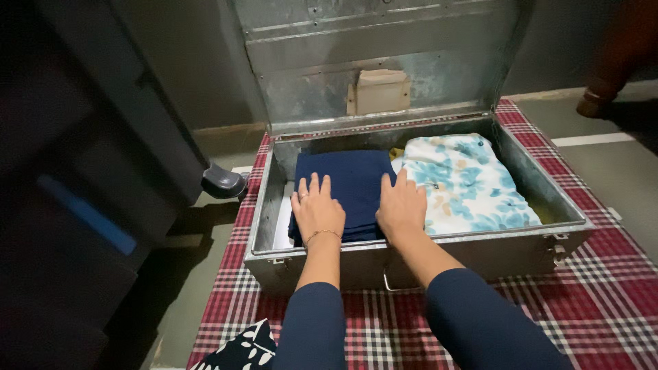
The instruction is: The person folds several garments on a plaid mat and places them into a metal storage box. They fold a blue shirt, a patterned top, and a black long-sleeved shirt, arranging each neatly inside the box.
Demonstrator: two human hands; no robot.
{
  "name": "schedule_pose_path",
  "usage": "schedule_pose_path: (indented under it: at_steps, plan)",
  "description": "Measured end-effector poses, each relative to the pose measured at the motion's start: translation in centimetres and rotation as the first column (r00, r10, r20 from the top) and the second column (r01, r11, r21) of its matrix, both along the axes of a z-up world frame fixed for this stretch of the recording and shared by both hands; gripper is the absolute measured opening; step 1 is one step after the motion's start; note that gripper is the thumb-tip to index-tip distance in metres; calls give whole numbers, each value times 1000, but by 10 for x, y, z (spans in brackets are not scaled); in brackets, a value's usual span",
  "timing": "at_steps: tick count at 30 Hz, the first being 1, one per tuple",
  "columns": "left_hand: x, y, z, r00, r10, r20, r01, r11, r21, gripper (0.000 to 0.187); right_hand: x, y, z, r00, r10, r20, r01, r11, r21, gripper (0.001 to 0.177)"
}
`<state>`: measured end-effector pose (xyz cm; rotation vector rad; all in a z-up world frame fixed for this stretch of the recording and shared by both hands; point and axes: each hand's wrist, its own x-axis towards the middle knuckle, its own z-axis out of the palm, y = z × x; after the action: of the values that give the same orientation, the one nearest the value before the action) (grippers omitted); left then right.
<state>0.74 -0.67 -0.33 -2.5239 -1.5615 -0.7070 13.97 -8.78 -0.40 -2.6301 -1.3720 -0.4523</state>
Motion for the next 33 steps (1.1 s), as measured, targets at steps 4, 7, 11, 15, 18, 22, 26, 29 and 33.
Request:
schedule_pose_path:
  at_steps: [4,7,11,15,18,22,26,29,33]
  plan:
    - [2,4,-5,993,-112,37,115,990,-76,77,7,8,-10,944,328,24,-316,885,343,77]
    - [3,8,-8,984,-175,-8,173,978,-117,76,9,14,-17,911,410,44,-407,879,249,72]
    - [6,14,-15,976,-211,-59,198,965,-174,76,13,22,-25,918,386,-88,-376,920,113,69]
    - [9,18,-20,971,-216,-106,178,941,-289,71,17,28,-32,906,355,-233,-364,932,5,65]
    - [12,21,-21,964,-207,-168,124,906,-405,67,20,31,-35,904,309,-296,-348,933,-89,65]
    - [15,26,-25,939,-220,-266,63,867,-494,65,21,36,-40,919,270,-286,-329,927,-182,66]
    - [17,31,-34,925,-238,-298,62,865,-497,63,25,40,-45,921,249,-299,-324,916,-237,67]
    - [17,34,-40,927,-245,-284,84,874,-478,64,26,43,-46,924,237,-299,-316,914,-255,68]
    - [19,39,-43,923,-247,-294,79,871,-485,64,26,49,-43,928,199,-315,-296,907,-301,69]
